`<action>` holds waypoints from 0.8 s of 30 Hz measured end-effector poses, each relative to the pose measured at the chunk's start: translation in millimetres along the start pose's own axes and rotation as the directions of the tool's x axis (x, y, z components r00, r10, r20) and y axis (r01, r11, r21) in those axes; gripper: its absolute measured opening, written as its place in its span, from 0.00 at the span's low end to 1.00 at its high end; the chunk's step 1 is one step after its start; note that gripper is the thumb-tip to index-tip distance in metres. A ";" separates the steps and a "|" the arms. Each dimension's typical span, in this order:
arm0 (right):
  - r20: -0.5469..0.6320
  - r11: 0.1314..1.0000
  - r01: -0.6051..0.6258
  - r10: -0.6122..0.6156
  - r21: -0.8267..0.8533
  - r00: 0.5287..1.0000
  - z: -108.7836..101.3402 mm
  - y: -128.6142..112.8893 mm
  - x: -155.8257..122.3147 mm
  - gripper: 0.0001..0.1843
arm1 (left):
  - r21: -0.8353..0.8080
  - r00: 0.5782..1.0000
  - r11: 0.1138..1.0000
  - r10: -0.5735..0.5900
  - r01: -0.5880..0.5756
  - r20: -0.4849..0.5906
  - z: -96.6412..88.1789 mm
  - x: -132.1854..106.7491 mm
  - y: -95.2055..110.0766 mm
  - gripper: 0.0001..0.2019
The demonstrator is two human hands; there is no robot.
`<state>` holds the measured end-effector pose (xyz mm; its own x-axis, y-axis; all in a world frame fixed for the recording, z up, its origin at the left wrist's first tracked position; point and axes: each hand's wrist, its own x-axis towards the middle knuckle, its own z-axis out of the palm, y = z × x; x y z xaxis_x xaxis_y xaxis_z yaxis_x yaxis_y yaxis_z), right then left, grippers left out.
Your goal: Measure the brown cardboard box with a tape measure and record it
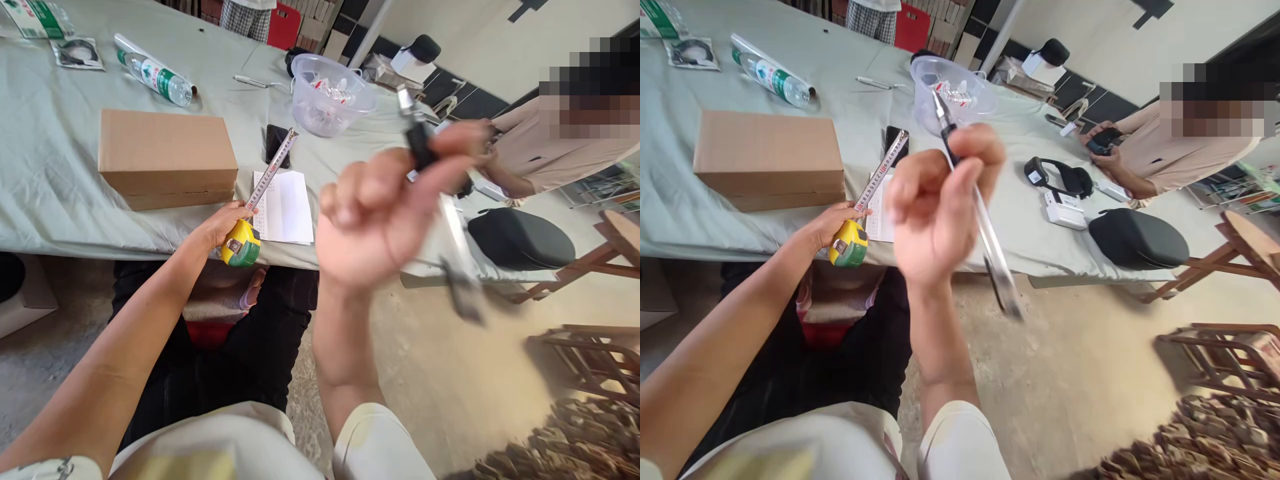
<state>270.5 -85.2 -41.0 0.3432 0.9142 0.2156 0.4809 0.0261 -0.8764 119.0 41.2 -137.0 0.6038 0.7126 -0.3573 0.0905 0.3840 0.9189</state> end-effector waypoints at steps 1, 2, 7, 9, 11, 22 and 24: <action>-0.120 0.996 0.059 -0.050 0.071 0.992 10.4 5.2 15.4 0.32 | -0.046 1.000 0.999 -0.008 0.008 0.000 0.3 0.8 -0.6 0.09; -0.225 0.985 0.106 -0.074 0.134 0.972 20.9 13.8 32.3 0.33 | -0.098 1.000 0.995 -0.016 0.016 0.001 0.7 1.4 -1.0 0.11; -0.229 0.958 -0.023 0.091 0.285 0.969 54.3 85.6 94.9 0.33 | -0.239 0.997 0.969 -0.069 0.061 -0.022 2.4 2.4 -1.6 0.09; -0.178 0.941 -0.054 0.120 0.334 0.977 59.0 108.3 102.2 0.30 | -0.246 0.997 0.967 -0.073 0.063 -0.032 2.4 2.7 -2.3 0.09; -0.140 0.934 -0.076 0.132 0.349 0.981 62.9 120.7 103.6 0.28 | -0.256 0.997 0.965 -0.066 0.054 -0.038 2.3 3.0 -3.1 0.08; -0.154 0.982 -0.075 0.102 0.171 0.983 75.9 141.3 90.5 0.05 | -0.262 0.994 0.964 -0.066 0.040 -0.091 4.7 3.4 -3.0 0.07; -0.150 0.984 -0.084 0.108 0.159 0.983 76.1 142.2 90.1 0.06 | -0.262 0.993 0.964 -0.073 0.047 -0.093 5.1 3.1 -2.5 0.07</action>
<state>308.4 31.7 -178.9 0.5106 0.8404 0.1815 0.3155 0.0132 -0.9488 124.6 39.4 -139.5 0.5194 0.7339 -0.4377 -0.0919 0.5572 0.8253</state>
